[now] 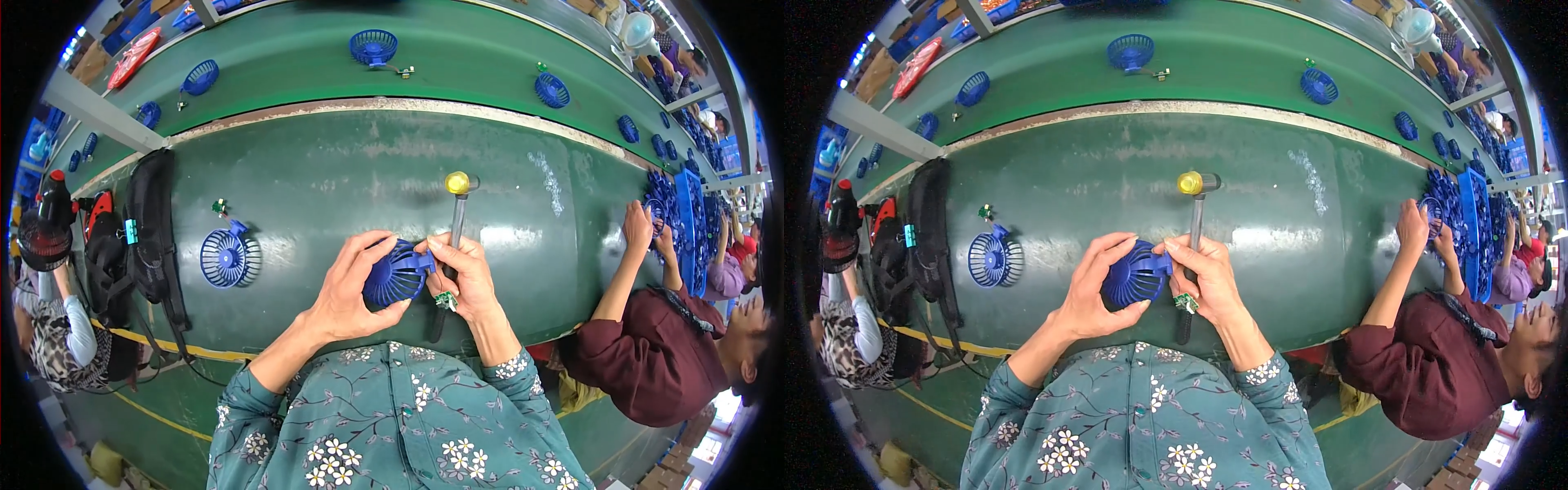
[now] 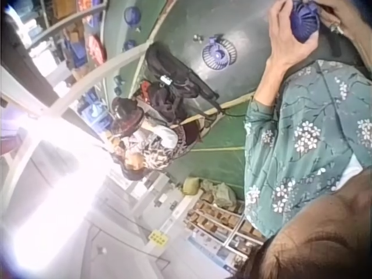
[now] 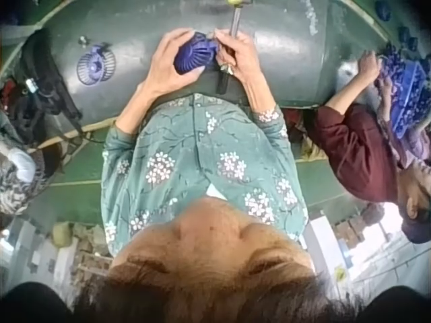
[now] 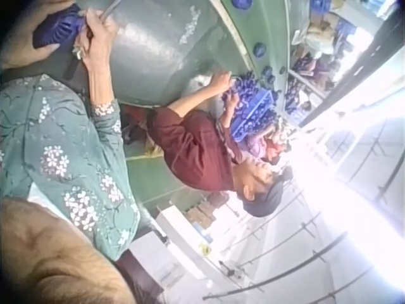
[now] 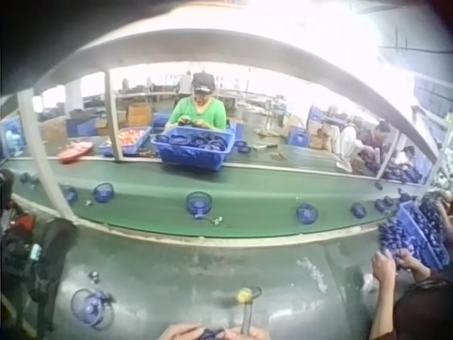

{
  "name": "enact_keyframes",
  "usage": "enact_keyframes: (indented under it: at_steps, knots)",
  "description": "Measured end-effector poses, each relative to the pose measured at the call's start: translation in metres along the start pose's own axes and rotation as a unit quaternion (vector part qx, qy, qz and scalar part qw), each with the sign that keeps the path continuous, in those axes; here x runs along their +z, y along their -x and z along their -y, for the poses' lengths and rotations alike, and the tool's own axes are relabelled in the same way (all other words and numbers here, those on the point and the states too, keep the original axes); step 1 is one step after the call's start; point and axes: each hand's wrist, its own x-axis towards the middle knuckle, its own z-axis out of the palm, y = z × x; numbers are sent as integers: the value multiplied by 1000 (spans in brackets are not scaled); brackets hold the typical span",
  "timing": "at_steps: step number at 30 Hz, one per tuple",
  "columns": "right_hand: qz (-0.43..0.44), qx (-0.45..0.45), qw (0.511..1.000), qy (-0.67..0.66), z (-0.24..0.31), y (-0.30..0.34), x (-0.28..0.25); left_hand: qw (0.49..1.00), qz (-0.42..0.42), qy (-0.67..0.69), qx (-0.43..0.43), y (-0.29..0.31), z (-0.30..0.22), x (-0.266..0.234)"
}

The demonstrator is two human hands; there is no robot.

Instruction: The person assembles fan casings by fitting parts together, tapping them with a small mallet, and placing the assembled casings onto a conveyor belt.

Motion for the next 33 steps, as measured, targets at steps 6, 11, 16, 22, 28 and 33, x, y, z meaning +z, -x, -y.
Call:
enact_keyframes:
  at_steps: [6,11,16,22,28,33]
  knots:
    - [-52,-36,994,89,-2,5,14,1000,-21,1,-1,1,-1,-1]
    - [-88,-74,989,98,-10,3,22,1000,-21,-9,1,4,2,-2]
    - [-49,-53,994,83,-8,4,16,999,-33,0,-6,4,0,-3]
    - [-64,-58,989,119,-6,8,21,999,-50,-3,-3,2,3,-1]
    - [-103,-232,873,416,-12,14,23,999,-42,-12,-8,2,1,-3]
    - [-124,-314,775,533,-4,18,36,997,-63,-40,5,3,-2,-4]
